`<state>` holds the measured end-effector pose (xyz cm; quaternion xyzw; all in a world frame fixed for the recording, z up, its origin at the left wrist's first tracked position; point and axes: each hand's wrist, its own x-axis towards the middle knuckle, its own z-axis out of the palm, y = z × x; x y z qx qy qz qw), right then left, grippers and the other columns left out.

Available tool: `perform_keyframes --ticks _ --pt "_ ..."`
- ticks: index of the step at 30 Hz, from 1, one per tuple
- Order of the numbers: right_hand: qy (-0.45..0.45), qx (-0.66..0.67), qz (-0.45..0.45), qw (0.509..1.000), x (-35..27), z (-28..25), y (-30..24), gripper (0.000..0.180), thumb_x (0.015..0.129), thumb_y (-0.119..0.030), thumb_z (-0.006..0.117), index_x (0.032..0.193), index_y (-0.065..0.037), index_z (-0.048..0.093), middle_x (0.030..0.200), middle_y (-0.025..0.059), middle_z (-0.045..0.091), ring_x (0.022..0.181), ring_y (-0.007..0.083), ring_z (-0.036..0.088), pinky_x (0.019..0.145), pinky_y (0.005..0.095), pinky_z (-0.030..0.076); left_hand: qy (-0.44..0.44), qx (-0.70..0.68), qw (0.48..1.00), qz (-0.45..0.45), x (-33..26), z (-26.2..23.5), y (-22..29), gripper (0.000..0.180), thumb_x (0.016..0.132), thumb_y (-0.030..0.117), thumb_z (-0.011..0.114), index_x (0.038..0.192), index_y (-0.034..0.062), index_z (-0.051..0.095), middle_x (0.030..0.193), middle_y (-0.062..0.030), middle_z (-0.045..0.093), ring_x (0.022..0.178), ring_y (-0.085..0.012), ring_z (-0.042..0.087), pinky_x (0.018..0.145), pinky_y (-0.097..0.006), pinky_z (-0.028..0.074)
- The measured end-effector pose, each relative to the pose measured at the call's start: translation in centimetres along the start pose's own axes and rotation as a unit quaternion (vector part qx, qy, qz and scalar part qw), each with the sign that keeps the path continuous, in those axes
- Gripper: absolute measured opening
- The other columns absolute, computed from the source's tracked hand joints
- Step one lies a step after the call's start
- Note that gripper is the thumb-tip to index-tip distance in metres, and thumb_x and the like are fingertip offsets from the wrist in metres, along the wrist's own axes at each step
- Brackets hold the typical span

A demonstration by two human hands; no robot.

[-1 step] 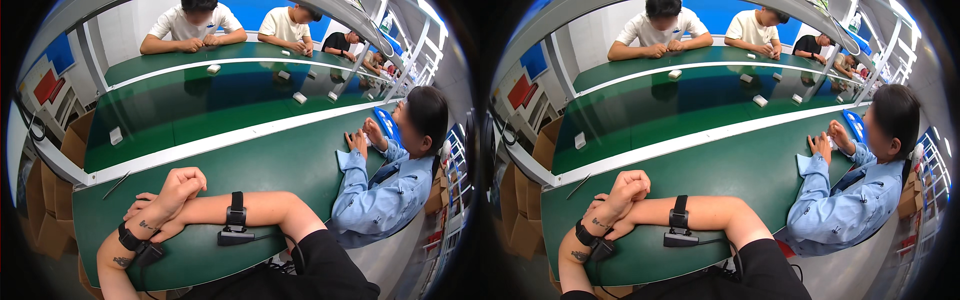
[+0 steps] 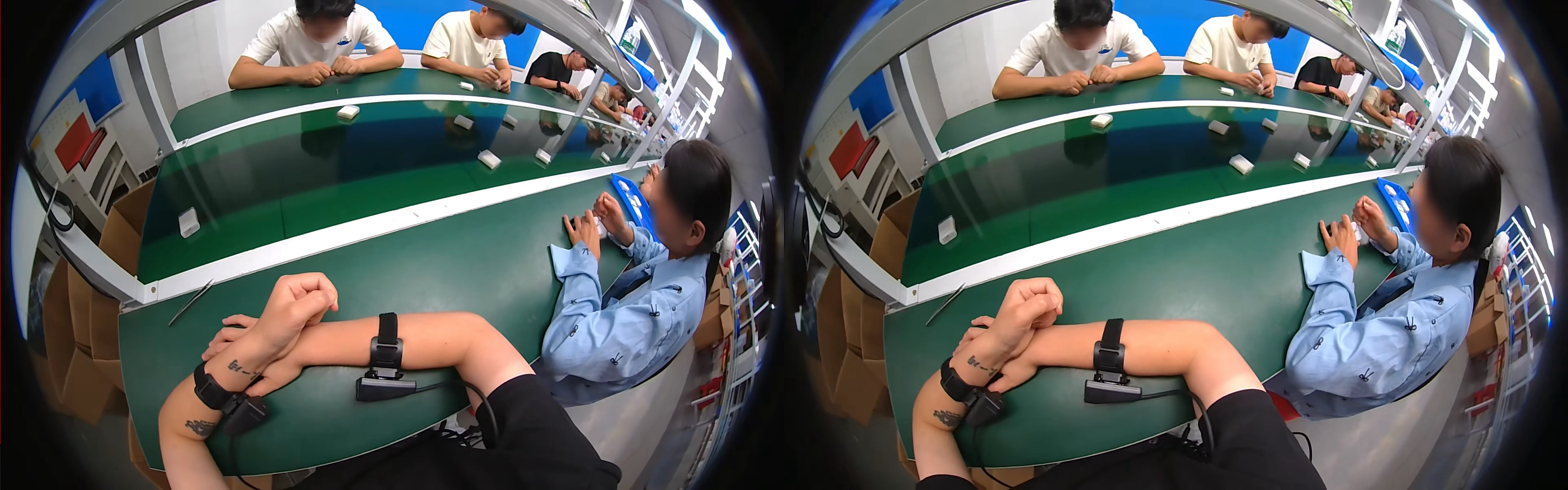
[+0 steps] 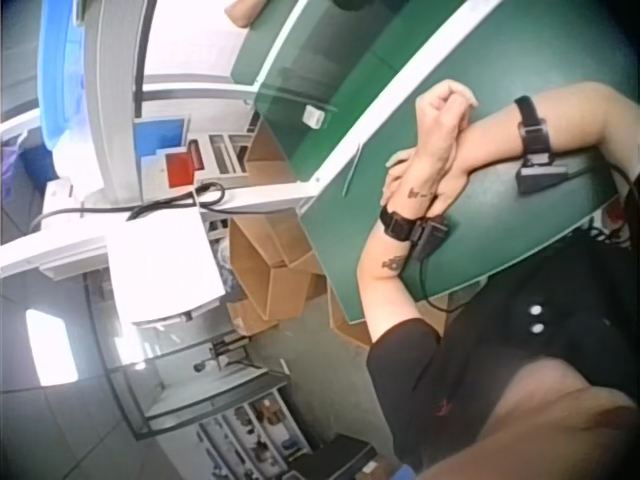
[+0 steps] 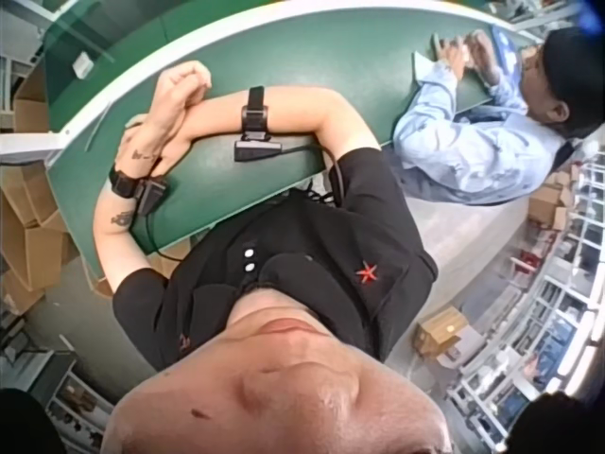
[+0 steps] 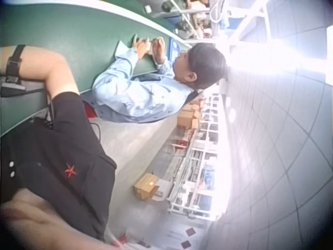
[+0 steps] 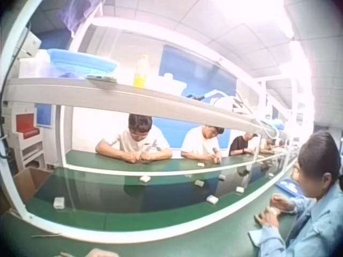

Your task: The recorder is assembling electronic power adapters on a factory production line.

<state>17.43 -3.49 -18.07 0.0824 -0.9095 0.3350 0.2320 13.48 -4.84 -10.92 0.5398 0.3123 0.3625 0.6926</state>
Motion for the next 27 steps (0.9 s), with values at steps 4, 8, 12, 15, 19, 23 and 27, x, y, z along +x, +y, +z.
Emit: perform_keyframes --ticks 4,8,12,15,19,23,27 --pt "-0.011 0.002 0.006 1.000 0.09 -0.09 -0.21 0.079 0.072 -0.045 0.065 0.138 -0.010 0.041 0.141 0.0073 0.041 0.134 0.0244 0.032 0.113 0.0485 0.014 0.005 0.004 1.000 -0.005 -0.02 0.11 -0.07 0.012 0.085 0.006 0.052 0.076 0.0012 0.058 0.060 0.0049 0.048 0.049 0.0002 0.030 0.044 -0.019 0.021" --pt "-0.005 0.008 0.005 1.000 0.33 -0.01 -0.18 0.078 0.072 -0.044 0.066 0.138 -0.010 0.041 0.140 0.0073 0.042 0.134 0.0236 0.032 0.114 0.0487 0.014 0.007 0.018 1.000 -0.006 -0.27 0.20 0.27 0.014 0.086 0.009 0.054 0.076 0.0022 0.059 0.059 0.0060 0.046 0.050 0.0000 0.030 0.044 -0.019 0.021" --pt "-0.001 0.008 0.011 1.000 0.22 -0.02 -0.42 0.078 0.073 -0.044 0.066 0.138 -0.010 0.040 0.139 0.0075 0.042 0.134 0.0231 0.033 0.114 0.0484 0.014 0.014 0.033 0.999 -0.003 -0.21 0.64 0.56 0.015 0.087 0.013 0.056 0.077 0.0026 0.060 0.060 0.0062 0.046 0.051 -0.0001 0.031 0.045 -0.019 0.021" --pt "-0.001 -0.021 -0.004 1.000 0.10 -0.12 -0.26 0.079 0.073 -0.044 0.065 0.139 -0.010 0.039 0.139 0.0076 0.042 0.134 0.0234 0.033 0.114 0.0484 0.014 0.004 0.038 0.999 -0.010 -0.14 0.48 0.51 0.016 0.088 0.014 0.057 0.078 0.0029 0.060 0.060 0.0063 0.046 0.052 0.0000 0.031 0.045 -0.019 0.021" --pt "-0.009 -0.014 0.002 1.000 0.22 -0.02 -0.30 0.079 0.073 -0.044 0.065 0.140 -0.010 0.038 0.139 0.0077 0.042 0.134 0.0235 0.033 0.114 0.0486 0.014 0.007 0.041 0.999 -0.008 -0.12 0.35 0.33 0.017 0.089 0.015 0.057 0.078 0.0031 0.061 0.060 0.0064 0.045 0.052 -0.0001 0.030 0.045 -0.019 0.021" --pt "-0.006 -0.021 -0.001 1.000 0.16 -0.19 -0.38 0.079 0.073 -0.045 0.065 0.139 -0.010 0.039 0.140 0.0079 0.041 0.134 0.0240 0.033 0.114 0.0487 0.014 0.015 0.046 0.999 -0.008 -0.13 0.79 0.72 0.017 0.088 0.013 0.057 0.075 0.0015 0.058 0.058 0.0053 0.043 0.050 -0.0023 0.029 0.045 -0.021 0.020" --pt "-0.004 -0.022 0.008 1.000 0.12 -0.14 -0.31 0.079 0.074 -0.045 0.065 0.139 -0.009 0.039 0.139 0.0083 0.042 0.134 0.0243 0.033 0.114 0.0487 0.014 0.003 0.039 0.999 -0.007 0.07 0.35 0.29 0.017 0.090 0.016 0.058 0.079 0.0033 0.061 0.060 0.0066 0.046 0.052 0.0000 0.030 0.046 -0.019 0.021"
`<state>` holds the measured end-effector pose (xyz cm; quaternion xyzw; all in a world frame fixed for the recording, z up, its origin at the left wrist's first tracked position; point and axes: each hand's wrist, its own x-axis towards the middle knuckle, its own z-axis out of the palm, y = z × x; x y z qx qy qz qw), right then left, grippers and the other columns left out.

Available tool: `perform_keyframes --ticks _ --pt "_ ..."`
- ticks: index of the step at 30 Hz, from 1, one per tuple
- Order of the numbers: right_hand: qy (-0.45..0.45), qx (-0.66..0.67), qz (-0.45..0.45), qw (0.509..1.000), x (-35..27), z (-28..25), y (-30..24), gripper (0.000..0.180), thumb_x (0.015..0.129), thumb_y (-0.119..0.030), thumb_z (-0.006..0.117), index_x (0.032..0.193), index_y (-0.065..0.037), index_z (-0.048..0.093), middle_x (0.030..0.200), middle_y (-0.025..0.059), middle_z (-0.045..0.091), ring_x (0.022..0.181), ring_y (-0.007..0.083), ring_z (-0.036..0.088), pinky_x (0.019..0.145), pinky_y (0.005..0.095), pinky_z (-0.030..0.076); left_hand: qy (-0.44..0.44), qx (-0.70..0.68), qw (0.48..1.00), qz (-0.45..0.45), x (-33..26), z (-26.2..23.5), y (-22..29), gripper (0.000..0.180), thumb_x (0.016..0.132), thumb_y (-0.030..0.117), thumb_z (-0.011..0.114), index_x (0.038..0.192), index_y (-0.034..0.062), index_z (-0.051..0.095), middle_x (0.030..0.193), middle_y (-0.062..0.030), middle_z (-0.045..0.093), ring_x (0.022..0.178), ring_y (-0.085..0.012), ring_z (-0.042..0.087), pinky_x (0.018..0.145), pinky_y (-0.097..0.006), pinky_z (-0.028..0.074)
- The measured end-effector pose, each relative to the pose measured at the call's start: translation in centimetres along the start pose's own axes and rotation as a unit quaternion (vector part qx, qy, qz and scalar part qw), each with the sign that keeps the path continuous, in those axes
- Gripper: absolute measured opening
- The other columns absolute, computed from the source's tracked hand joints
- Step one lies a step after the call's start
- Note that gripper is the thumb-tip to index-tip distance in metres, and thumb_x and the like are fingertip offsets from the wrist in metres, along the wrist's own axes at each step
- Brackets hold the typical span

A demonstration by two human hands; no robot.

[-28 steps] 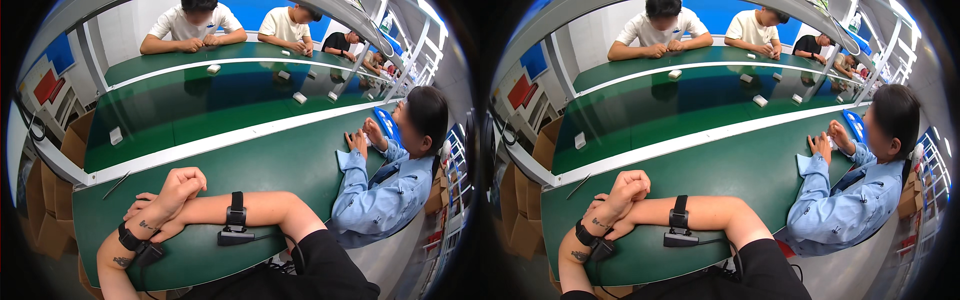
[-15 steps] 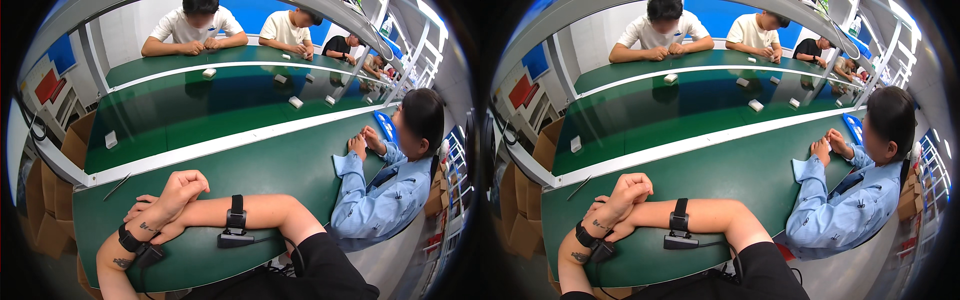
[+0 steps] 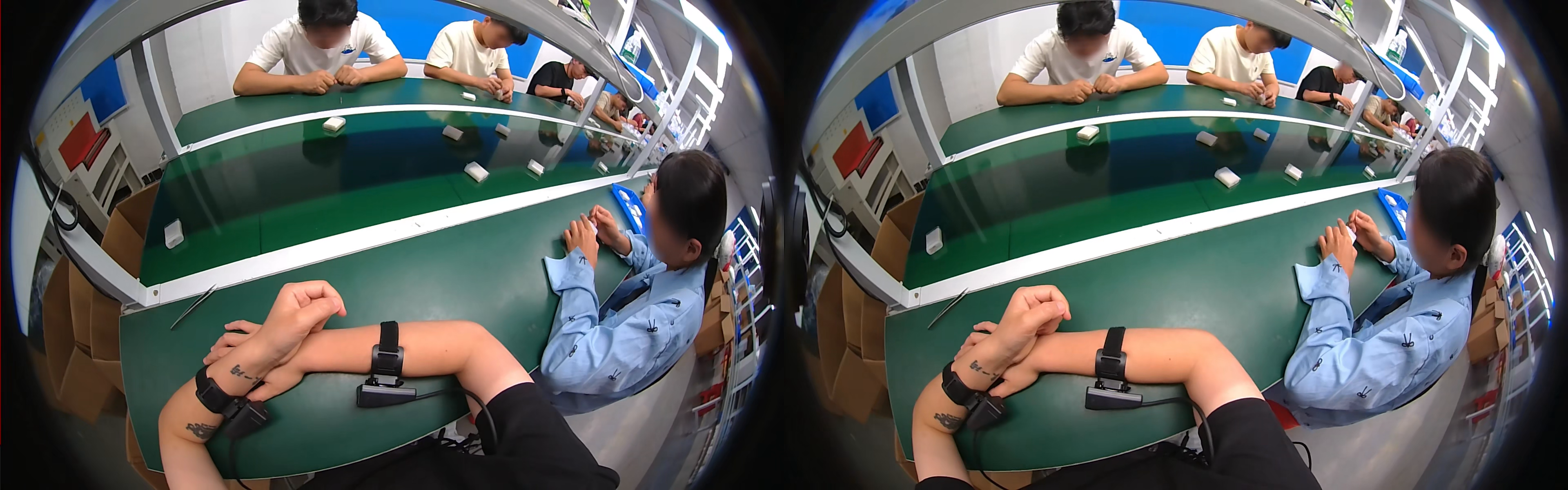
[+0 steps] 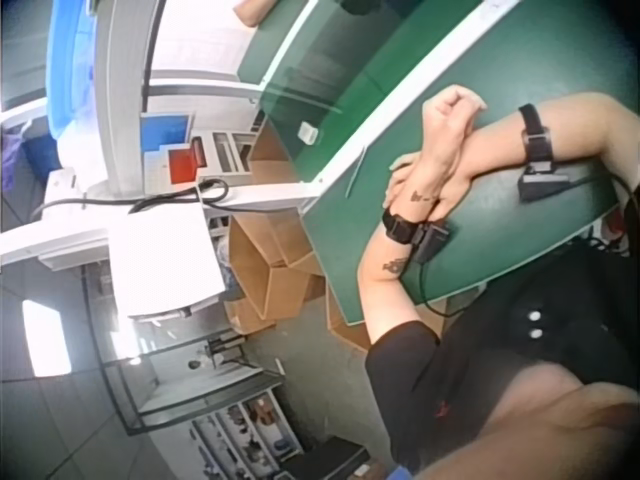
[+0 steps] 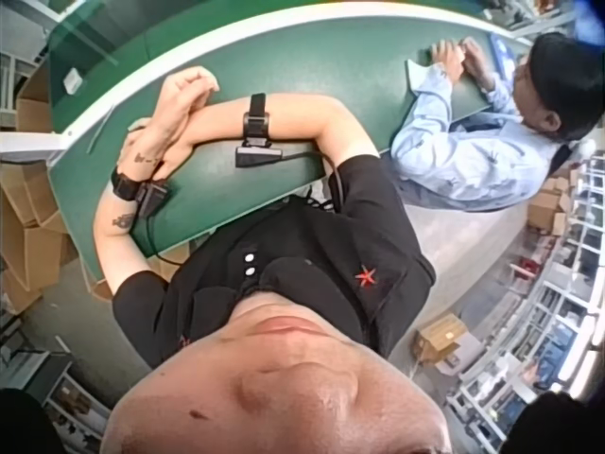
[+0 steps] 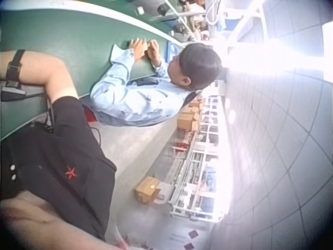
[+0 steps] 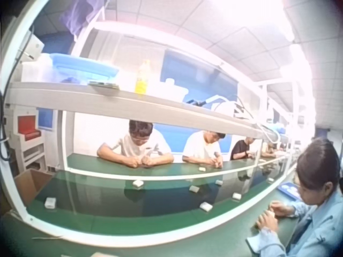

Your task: The recorder is assembling electronic power adapters on a factory production line.

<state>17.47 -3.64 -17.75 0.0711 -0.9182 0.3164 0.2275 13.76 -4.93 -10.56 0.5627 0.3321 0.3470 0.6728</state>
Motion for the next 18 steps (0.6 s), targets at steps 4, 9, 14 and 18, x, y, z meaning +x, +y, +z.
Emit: perform_keyframes --ticks 4,9,14,18 --pt "0.002 -0.014 -0.006 1.000 0.17 0.12 0.05 0.079 0.074 -0.045 0.066 0.139 -0.009 0.039 0.137 0.0083 0.042 0.134 0.0240 0.033 0.114 0.0487 0.014 0.003 0.003 1.000 0.004 -0.13 0.11 0.31 0.017 0.090 0.016 0.058 0.078 0.0032 0.061 0.060 0.0065 0.046 0.052 0.0001 0.030 0.046 -0.019 0.021" --pt "-0.011 0.014 0.015 1.000 0.10 0.10 -0.16 0.077 0.074 -0.043 0.065 0.138 -0.009 0.039 0.140 0.0079 0.040 0.134 0.0230 0.033 0.114 0.0488 0.014 0.003 0.001 1.000 -0.006 -0.16 0.05 0.06 0.017 0.089 0.015 0.058 0.078 0.0028 0.062 0.061 0.0066 0.047 0.052 0.0003 0.031 0.046 -0.019 0.022" --pt "-0.015 -0.005 0.002 1.000 0.27 0.09 -0.33 0.077 0.074 -0.043 0.065 0.139 -0.011 0.039 0.141 0.0084 0.040 0.134 0.0233 0.033 0.114 0.0486 0.014 0.000 0.002 1.000 -0.002 -0.31 -0.02 -0.01 0.016 0.089 0.014 0.057 0.079 0.0029 0.062 0.061 0.0066 0.047 0.052 0.0005 0.031 0.046 -0.019 0.021" --pt "-0.022 0.007 0.023 0.999 0.26 -0.40 -0.23 0.076 0.074 -0.043 0.064 0.140 -0.015 0.038 0.143 0.0080 0.039 0.136 0.0235 0.031 0.114 0.0486 0.014 0.001 0.005 1.000 -0.008 -0.39 -0.09 0.23 0.015 0.089 0.014 0.057 0.080 0.0036 0.062 0.061 0.0065 0.048 0.052 -0.0002 0.032 0.046 -0.019 0.022"
